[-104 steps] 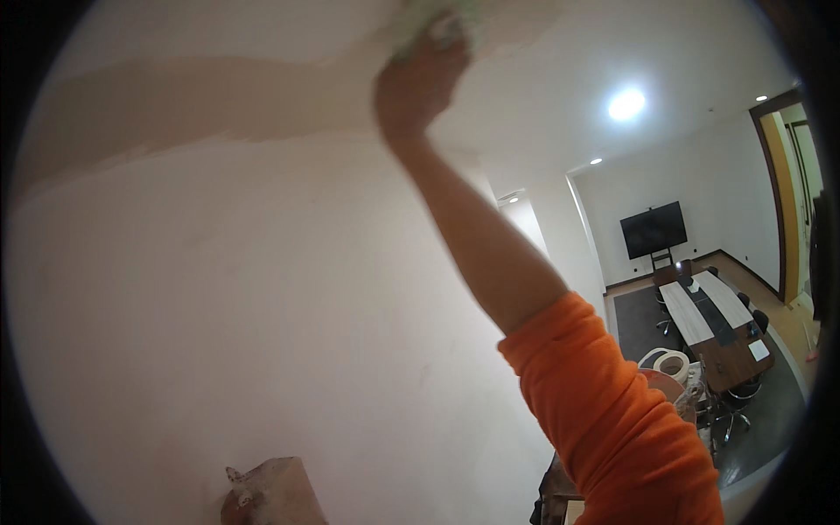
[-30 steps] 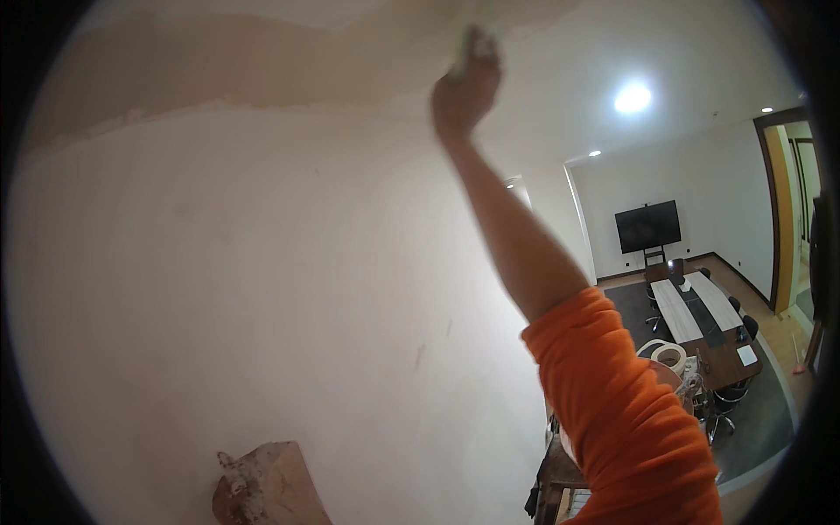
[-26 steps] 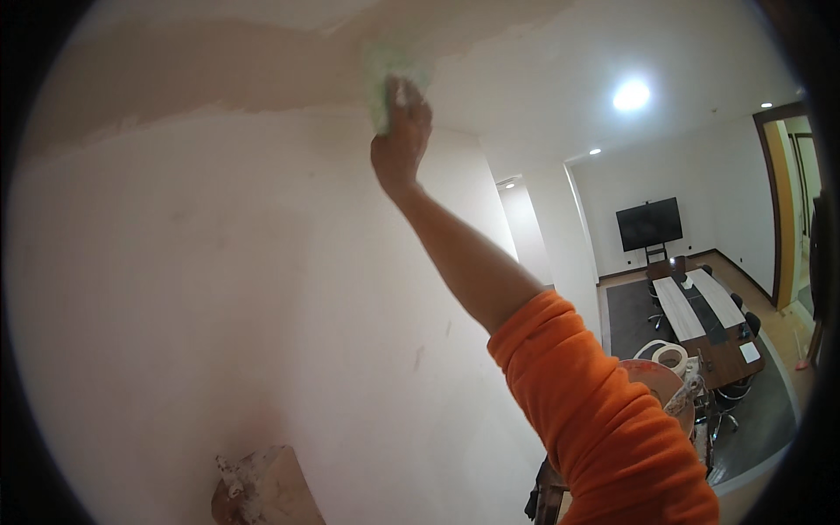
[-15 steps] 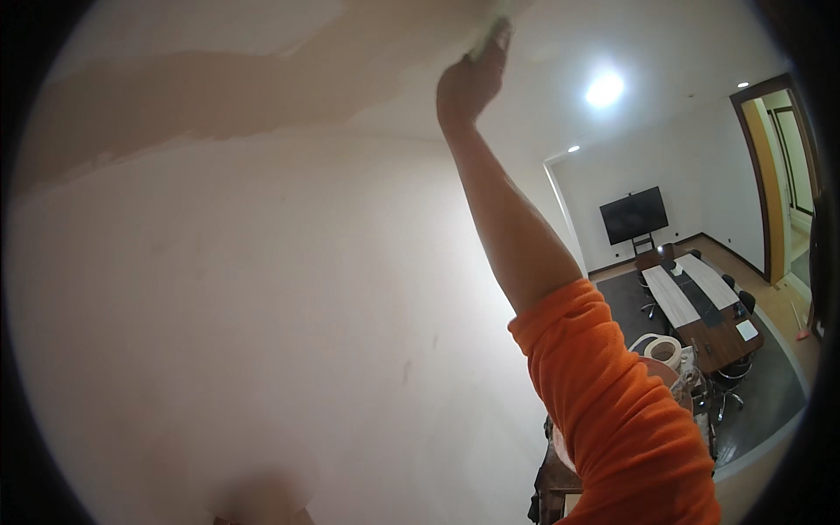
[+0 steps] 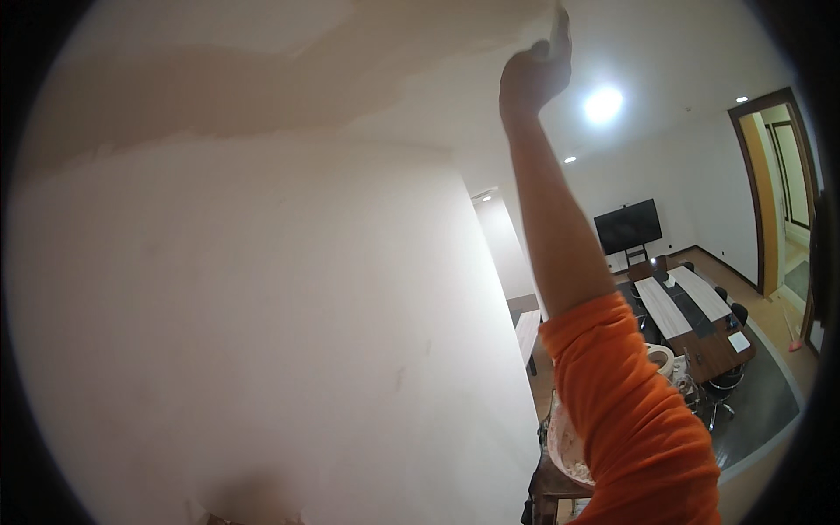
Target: The person scoops plaster from a bucket using a trowel and applies it to the ceiling with a green float. They repeatedly smooth the surface, reload material, and continue spreading plaster across the ceiling area.
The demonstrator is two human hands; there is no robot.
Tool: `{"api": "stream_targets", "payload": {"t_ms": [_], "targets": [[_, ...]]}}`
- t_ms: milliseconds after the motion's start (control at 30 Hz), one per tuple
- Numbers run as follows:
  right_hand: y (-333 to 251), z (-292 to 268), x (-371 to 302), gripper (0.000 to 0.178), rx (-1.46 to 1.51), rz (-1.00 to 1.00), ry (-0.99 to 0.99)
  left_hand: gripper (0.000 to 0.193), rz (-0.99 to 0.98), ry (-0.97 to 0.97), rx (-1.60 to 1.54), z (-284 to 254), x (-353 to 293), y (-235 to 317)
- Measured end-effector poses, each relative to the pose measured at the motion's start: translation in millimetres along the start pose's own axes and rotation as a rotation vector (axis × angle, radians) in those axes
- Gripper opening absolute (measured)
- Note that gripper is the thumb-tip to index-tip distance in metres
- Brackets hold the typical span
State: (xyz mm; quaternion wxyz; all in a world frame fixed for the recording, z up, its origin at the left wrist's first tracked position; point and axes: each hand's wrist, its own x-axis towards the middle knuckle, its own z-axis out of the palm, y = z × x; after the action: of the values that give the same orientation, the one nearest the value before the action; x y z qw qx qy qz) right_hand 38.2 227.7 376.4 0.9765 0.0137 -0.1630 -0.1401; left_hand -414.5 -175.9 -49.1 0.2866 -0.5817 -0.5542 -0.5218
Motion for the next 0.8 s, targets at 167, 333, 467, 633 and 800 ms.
{"api": "stream_targets", "payload": {"t_ms": [167, 333, 467, 633, 800], "targets": [[-15.3, 37.6, -67.2, 0.059, -0.13, -0.038, -0.083, 0.063, 0.252, -0.097, 0.426, -28.8, -26.5, -60.9], [-39.3, 47.4, -202.6, 0.076, -0.145, -0.085, -0.457, 0.065, 0.21, 0.018, 0.235, -15.0, -19.8, -60.2], [-74.6, 18.0, -249.7, 0.073, 0.005, 0.1, -0.675, 0.065, -0.029, 0.272, -0.082, -7.3, -6.7, -22.2], [-56.3, 7.8, -233.0, 0.037, 0.155, 0.677, -0.502, 0.06, -0.017, 0.555, -0.249, 45.2, 1.5, 47.3], [-51.8, -9.8, -206.0, 0.031, 0.228, 0.737, -0.52, 0.057, -0.238, 0.179, -0.323, 10.4, 2.6, 12.6]]}}
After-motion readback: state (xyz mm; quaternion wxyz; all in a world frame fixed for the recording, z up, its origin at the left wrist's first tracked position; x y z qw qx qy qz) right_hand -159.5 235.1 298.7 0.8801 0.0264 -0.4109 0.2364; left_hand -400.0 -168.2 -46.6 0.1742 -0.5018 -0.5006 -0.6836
